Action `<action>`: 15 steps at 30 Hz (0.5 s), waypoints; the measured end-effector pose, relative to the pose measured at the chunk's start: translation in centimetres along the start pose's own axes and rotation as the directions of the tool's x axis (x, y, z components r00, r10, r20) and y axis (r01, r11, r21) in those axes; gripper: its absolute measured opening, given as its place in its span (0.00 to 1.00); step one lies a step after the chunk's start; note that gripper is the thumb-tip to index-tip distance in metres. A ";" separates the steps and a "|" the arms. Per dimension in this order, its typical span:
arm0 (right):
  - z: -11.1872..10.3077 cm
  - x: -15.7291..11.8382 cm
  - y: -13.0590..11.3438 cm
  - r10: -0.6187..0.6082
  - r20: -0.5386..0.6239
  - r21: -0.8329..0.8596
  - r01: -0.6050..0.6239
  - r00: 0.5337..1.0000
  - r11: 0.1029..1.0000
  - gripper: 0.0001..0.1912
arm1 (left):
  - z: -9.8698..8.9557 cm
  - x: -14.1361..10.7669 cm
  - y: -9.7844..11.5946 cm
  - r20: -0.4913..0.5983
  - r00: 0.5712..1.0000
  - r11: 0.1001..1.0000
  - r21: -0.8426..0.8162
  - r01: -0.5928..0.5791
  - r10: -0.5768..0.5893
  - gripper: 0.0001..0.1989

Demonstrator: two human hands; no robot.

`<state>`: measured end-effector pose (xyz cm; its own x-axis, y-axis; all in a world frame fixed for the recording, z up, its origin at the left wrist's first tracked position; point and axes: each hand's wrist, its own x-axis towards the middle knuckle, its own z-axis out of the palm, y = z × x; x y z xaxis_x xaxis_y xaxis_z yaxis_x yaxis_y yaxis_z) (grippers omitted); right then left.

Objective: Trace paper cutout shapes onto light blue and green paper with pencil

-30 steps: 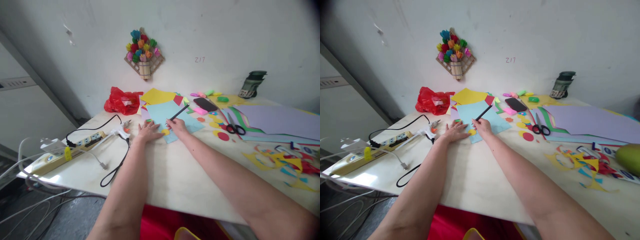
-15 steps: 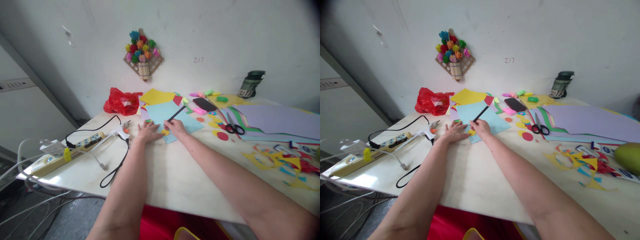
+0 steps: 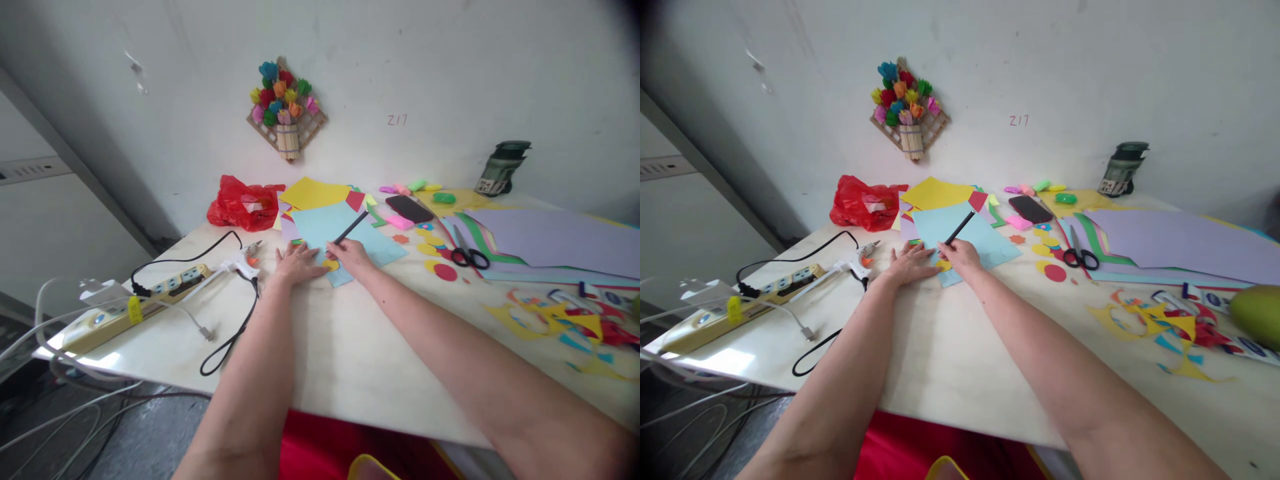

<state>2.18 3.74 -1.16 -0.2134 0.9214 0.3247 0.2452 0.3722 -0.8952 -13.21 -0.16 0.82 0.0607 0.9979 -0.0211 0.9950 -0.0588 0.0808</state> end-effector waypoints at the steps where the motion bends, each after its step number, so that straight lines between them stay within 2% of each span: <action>1: 0.0 0.0 -0.1 -0.009 -0.005 -0.005 0.009 1.000 1.000 0.21 | 0.0 0.0 0.0 -0.003 1.000 1.000 -0.003 0.001 -0.001 0.33; 6: 0.3 -0.5 -0.9 -0.099 -0.037 0.009 0.100 0.994 0.995 0.19 | 0.0 0.0 0.0 -0.014 1.000 1.000 -0.006 -0.008 0.008 0.32; 11: 0.9 -0.6 -0.7 -0.095 0.086 0.003 0.095 0.992 0.995 0.18 | 0.1 0.0 0.2 -0.022 1.000 1.000 0.002 0.004 -0.004 0.28; 15: 0.9 -0.4 -0.1 -0.100 0.107 -0.044 0.105 0.989 0.993 0.18 | -0.2 -0.1 0.3 0.019 1.000 1.000 -0.013 0.009 -0.009 0.29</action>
<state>1.37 3.23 -1.48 -0.3368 0.8623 0.3782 0.2628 0.4718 -0.8416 -12.91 -0.26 1.06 0.0536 0.9977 -0.0407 0.9943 -0.0496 0.0939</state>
